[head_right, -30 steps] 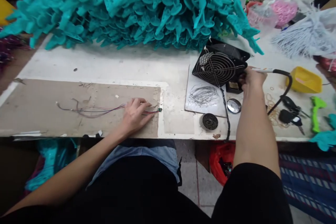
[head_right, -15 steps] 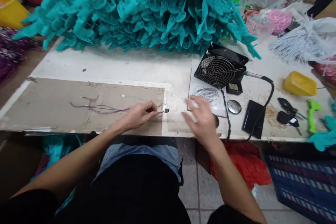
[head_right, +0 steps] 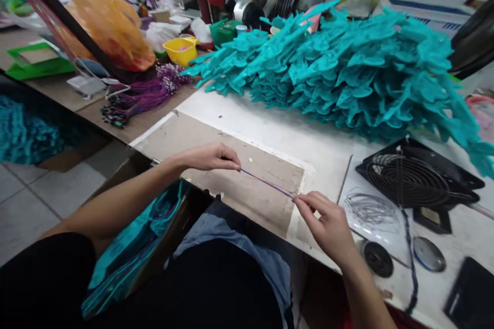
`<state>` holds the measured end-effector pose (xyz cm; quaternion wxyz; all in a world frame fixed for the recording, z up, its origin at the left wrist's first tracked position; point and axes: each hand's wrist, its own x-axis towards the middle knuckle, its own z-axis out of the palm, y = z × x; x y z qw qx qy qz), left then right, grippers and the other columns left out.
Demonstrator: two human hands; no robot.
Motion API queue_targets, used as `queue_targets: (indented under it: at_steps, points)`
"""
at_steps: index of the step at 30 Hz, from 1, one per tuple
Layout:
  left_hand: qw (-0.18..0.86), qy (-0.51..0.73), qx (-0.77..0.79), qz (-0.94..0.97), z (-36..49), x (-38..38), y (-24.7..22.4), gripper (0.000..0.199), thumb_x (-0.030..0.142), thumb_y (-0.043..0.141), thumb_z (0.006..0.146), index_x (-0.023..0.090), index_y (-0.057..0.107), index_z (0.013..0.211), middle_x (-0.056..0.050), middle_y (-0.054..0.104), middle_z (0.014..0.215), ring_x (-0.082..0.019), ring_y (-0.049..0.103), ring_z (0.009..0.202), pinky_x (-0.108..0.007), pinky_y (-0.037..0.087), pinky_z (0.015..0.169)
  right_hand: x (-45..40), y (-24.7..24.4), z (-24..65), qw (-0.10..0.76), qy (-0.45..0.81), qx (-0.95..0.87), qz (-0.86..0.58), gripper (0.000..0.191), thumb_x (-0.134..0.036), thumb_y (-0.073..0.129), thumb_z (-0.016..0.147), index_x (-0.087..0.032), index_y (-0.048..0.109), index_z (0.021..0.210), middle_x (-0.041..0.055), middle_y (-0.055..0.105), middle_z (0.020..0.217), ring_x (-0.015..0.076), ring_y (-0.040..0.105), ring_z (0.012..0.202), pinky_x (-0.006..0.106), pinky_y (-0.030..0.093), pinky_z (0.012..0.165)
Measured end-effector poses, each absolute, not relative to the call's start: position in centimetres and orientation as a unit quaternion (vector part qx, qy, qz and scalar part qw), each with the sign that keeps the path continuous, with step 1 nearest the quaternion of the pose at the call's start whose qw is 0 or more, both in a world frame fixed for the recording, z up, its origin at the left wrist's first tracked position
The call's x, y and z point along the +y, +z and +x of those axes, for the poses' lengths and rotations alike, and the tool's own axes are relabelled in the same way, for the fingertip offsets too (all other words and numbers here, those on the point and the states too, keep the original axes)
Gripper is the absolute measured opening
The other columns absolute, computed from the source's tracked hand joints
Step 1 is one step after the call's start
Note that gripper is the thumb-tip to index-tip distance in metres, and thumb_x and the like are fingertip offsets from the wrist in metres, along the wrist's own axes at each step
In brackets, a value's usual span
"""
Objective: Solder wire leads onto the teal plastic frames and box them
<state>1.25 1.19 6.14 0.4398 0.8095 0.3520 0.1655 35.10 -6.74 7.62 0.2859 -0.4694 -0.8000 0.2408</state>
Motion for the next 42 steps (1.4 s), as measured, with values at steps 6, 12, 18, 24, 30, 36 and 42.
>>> queue_targets:
  at_steps: [6,12,18,24,30,36,42]
  points:
    - [0.234,0.415,0.551,0.685,-1.3,-0.4,8.5,0.024,0.040,0.064,0.086,0.018,0.074,0.090,-0.009,0.071,0.095,-0.022,0.064,0.094,-0.036,0.051,0.085,-5.0,9.3,32.1,0.428,0.376,-0.620,-0.540,0.028,-0.050,0.072,0.079,-0.023,0.075,0.072,0.0040,0.066,0.064,0.0190,0.060,0.064,0.032,0.049,0.060]
    - [0.740,0.373,0.382,0.409,5.4,-5.8,7.7,0.066,0.071,0.059,0.080,0.015,0.069,0.114,-0.016,0.073,0.109,-0.026,0.069,0.099,-0.039,0.052,0.085,-5.6,8.1,25.4,0.438,0.321,-0.698,-0.467,0.020,-0.039,0.061,0.090,-0.025,0.074,0.086,0.0048,0.070,0.073,0.0201,0.062,0.066,0.035,0.050,0.061]
    - [0.746,0.429,0.378,0.341,6.3,-3.7,10.0,0.038,0.042,0.078,0.075,0.016,0.067,0.101,-0.001,0.063,0.072,-0.015,0.062,0.073,-0.031,0.050,0.076,-7.3,7.2,24.2,0.387,0.066,-0.835,-0.385,0.019,-0.038,0.063,0.090,-0.024,0.070,0.101,0.0083,0.069,0.085,0.0239,0.062,0.080,0.041,0.051,0.071]
    - [0.727,0.165,0.339,0.574,5.5,-2.6,14.5,0.034,0.049,0.065,0.085,0.015,0.066,0.077,0.004,0.043,0.054,-0.006,0.029,0.048,-0.022,0.024,0.047,-3.9,10.1,26.4,0.423,0.196,-0.816,-0.342,0.068,-0.047,0.069,0.084,-0.024,0.045,0.143,0.0145,0.053,0.141,0.0311,0.044,0.137,0.053,0.039,0.111]
    - [0.620,0.192,0.392,0.652,0.9,0.1,16.5,0.033,0.051,0.061,0.086,0.019,0.071,0.086,0.003,0.045,0.050,-0.008,0.031,0.048,-0.022,0.028,0.048,-1.9,8.9,27.3,0.307,0.651,-0.636,-0.281,0.040,-0.051,0.065,0.087,-0.013,0.071,0.100,-0.0012,0.059,0.060,0.0099,0.054,0.052,0.024,0.045,0.053]
    - [0.549,0.288,0.473,0.627,-2.2,5.6,11.7,0.026,0.045,0.062,0.083,0.019,0.068,0.086,0.003,0.051,0.056,-0.008,0.036,0.053,-0.018,0.027,0.052,2.0,10.8,34.5,0.358,0.532,-0.639,-0.425,0.035,-0.046,0.070,0.082,-0.014,0.075,0.095,-0.0032,0.054,0.057,0.0080,0.046,0.053,0.023,0.036,0.051]
    - [0.430,0.358,0.456,0.692,8.4,11.4,7.9,0.034,0.047,0.061,0.082,0.016,0.071,0.087,0.000,0.060,0.064,-0.012,0.045,0.056,-0.023,0.032,0.054,9.8,14.9,42.0,0.258,0.050,-0.761,-0.593,0.026,-0.033,0.056,0.090,-0.019,0.077,0.096,0.0087,0.070,0.088,0.0189,0.058,0.080,0.035,0.043,0.076]
